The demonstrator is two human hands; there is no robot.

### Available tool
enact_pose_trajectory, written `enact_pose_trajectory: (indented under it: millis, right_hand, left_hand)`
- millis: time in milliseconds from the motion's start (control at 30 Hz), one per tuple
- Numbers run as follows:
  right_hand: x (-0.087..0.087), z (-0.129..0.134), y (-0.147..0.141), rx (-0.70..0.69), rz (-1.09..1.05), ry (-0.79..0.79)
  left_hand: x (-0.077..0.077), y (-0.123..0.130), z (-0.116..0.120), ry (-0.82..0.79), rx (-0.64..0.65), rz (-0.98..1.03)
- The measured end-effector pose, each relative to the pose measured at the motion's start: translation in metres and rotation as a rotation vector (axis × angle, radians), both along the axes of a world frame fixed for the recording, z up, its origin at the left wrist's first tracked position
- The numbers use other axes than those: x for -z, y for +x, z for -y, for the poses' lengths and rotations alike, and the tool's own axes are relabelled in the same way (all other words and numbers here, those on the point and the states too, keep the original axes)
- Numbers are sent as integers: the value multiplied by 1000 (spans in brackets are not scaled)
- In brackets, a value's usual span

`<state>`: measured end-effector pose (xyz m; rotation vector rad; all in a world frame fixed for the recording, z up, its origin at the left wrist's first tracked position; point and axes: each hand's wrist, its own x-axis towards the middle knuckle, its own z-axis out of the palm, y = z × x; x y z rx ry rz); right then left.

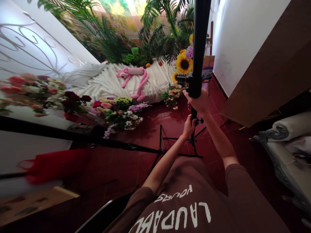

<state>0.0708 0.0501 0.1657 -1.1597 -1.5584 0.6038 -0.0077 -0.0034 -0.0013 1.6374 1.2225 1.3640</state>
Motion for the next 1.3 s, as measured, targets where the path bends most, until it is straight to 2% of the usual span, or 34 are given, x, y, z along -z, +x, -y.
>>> enact_pose_trajectory:
  millis: [100, 200, 400, 533, 833, 1033, 1200, 1300]
  right_hand:
    - [5, 9, 14, -47, 32, -16]
    - [19, 32, 33, -57, 45, -65]
    - [80, 86, 72, -32, 252, -151]
    - [109, 104, 75, -21, 289, -140]
    - [125, 95, 68, 49, 171, -176]
    - [134, 89, 65, 85, 83, -133]
    - [146, 83, 53, 190, 52, -120]
    - [150, 78, 44, 289, 37, -180]
  left_hand:
    - [1, 1, 0, 3, -11, 10]
    - [2, 0, 0, 10, -12, 10]
    - [7, -1, -2, 24, 2, 15]
    - [10, 0, -3, 20, -6, 7]
    - [8, 1, -1, 23, -16, 18]
    - [8, 0, 0, 24, -13, 15]
    - [5, 0, 1, 23, -15, 15]
    - [5, 0, 2, 11, 2, 22]
